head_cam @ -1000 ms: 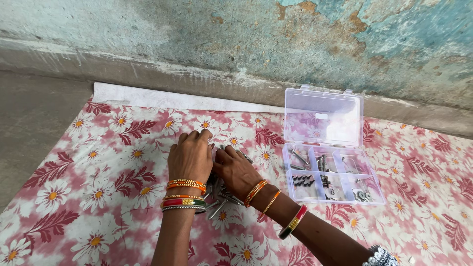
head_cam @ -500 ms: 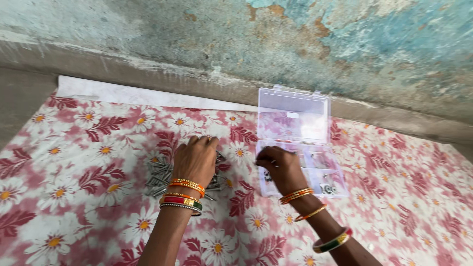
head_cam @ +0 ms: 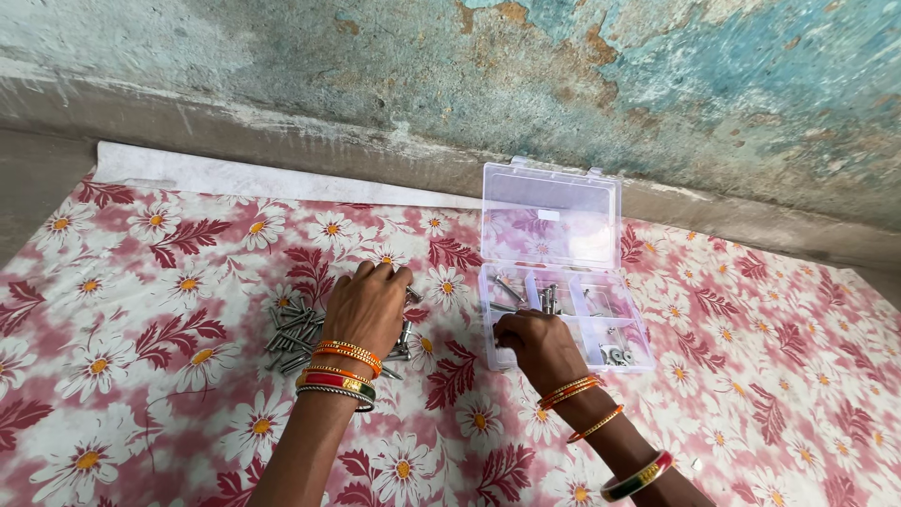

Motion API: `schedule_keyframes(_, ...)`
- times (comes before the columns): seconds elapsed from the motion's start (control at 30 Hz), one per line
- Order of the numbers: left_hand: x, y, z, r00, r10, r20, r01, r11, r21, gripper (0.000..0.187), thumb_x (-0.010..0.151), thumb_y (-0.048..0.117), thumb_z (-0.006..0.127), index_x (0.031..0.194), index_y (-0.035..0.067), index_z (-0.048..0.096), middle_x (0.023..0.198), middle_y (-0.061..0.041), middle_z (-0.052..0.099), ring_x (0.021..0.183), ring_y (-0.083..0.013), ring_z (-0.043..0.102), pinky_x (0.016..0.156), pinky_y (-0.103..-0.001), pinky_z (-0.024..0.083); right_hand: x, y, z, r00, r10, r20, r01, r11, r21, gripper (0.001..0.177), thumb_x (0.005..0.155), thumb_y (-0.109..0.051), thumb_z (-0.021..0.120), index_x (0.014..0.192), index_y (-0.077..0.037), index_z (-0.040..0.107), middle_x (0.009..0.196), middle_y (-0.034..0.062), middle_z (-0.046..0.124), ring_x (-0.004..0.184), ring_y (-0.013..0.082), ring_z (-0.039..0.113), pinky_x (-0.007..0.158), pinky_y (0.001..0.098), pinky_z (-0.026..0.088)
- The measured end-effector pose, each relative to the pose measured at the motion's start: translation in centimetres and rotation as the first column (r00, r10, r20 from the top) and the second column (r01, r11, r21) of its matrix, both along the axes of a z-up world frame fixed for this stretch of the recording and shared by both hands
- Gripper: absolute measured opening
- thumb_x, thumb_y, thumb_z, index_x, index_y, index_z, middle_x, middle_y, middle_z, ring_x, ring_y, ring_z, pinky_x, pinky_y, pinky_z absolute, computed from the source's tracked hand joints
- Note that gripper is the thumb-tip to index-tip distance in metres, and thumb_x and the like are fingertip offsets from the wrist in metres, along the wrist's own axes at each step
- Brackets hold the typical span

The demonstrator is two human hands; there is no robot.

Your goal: The person sorts a pile of metal screws and bolts on a floral-patterned cloth, picking them up by hand and placing them into compartments of a clear plastic organizer box.

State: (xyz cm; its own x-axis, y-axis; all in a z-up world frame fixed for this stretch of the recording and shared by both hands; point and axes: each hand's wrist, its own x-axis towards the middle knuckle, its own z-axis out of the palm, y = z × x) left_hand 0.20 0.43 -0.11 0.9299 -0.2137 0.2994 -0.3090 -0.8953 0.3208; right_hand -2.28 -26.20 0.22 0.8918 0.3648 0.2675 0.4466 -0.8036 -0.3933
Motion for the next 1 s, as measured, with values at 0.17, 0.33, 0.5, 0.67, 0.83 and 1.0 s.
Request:
schedule_keyframes(0.17, 0.1, 0.0, -0.1, 1.000, 0.012, -0.016, -0.012, 1.000, -0.009, 0.021, 0.090, 0.009, 0.067, 0.111, 0.009, 0.070, 0.101, -0.009, 0.071, 0.102, -0.0245, 0.066, 0.089, -0.046, 0.055, 0.3, 0.5, -0.3, 0.999, -0.033, 0.016, 0.034, 0.996, -0.077, 0.008, 0.079, -0.004, 0.076, 0.086, -0.004, 0.076, 0.080, 0.0142, 0.075, 0.071, 0.0309, 0.072, 0.066, 0.0410, 0.057)
schedule_keyframes(0.33, 0.2, 0.6, 0.2, 1.000, 0.027, 0.005, -0.027, 0.999, -0.033, 0.024, 0.087, 0.010, 0.068, 0.112, 0.009, 0.071, 0.101, -0.009, 0.072, 0.102, -0.0250, 0.067, 0.088, -0.045, 0.055, 0.6, 0.6, 0.9, 0.999, -0.008, 0.046, 0.008, 1.000, 0.009, 0.004, 0.083, -0.009, 0.075, 0.086, -0.008, 0.076, 0.083, 0.0097, 0.077, 0.073, 0.0247, 0.074, 0.066, 0.0367, 0.060)
schedule_keyframes(0.5, 0.3, 2.5, 1.2, 0.992, 0.095, 0.086, -0.087, 0.992, -0.090, 0.021, 0.089, 0.013, 0.069, 0.109, 0.012, 0.072, 0.101, -0.009, 0.073, 0.102, -0.0272, 0.067, 0.087, -0.045, 0.055, 0.9, 3.2, 3.8, 0.993, -0.001, 0.118, 0.000, 1.000, 0.014, 0.008, 0.079, -0.009, 0.079, 0.085, -0.005, 0.077, 0.081, 0.0101, 0.075, 0.077, 0.0272, 0.070, 0.068, 0.0392, 0.057)
schedule_keyframes(0.67, 0.1, 5.5, 2.6, 0.967, 0.236, 0.092, -0.233, 0.972, -0.041, 0.020, 0.087, 0.013, 0.072, 0.107, 0.013, 0.072, 0.100, -0.007, 0.073, 0.103, -0.0272, 0.066, 0.084, -0.046, 0.055, 0.9, 9.1, 4.6, 0.947, 0.202, 0.250, -0.218, 0.975, 0.036, 0.014, 0.079, -0.012, 0.080, 0.089, -0.003, 0.075, 0.087, 0.0085, 0.075, 0.085, 0.0288, 0.066, 0.073, 0.0409, 0.054)
schedule_keyframes(0.83, 0.0, 7.7, 3.2, 0.939, 0.338, 0.059, -0.339, 0.941, 0.003, 0.022, 0.087, 0.015, 0.074, 0.108, 0.011, 0.071, 0.102, -0.007, 0.073, 0.105, -0.0267, 0.066, 0.084, -0.045, 0.055, 1.2, 13.3, 3.9, 0.925, 0.334, 0.178, -0.333, 0.942, -0.037, 0.019, 0.079, -0.008, 0.077, 0.097, -0.003, 0.073, 0.093, 0.0096, 0.071, 0.092, 0.0297, 0.063, 0.078, 0.0400, 0.055)
schedule_keyframes(1.0, 0.3, 7.8, 3.3, 0.936, 0.351, -0.013, -0.350, 0.936, 0.039, 0.037, 0.080, 0.013, 0.079, 0.116, 0.011, 0.070, 0.110, -0.009, 0.073, 0.107, -0.0252, 0.066, 0.085, -0.043, 0.056, 2.0, 16.5, 1.9, 0.877, 0.451, 0.164, -0.439, 0.892, -0.107, 0.023, 0.079, -0.005, 0.075, 0.102, -0.005, 0.075, 0.096, 0.0090, 0.069, 0.092, 0.0289, 0.061, 0.084, 0.0396, 0.054)
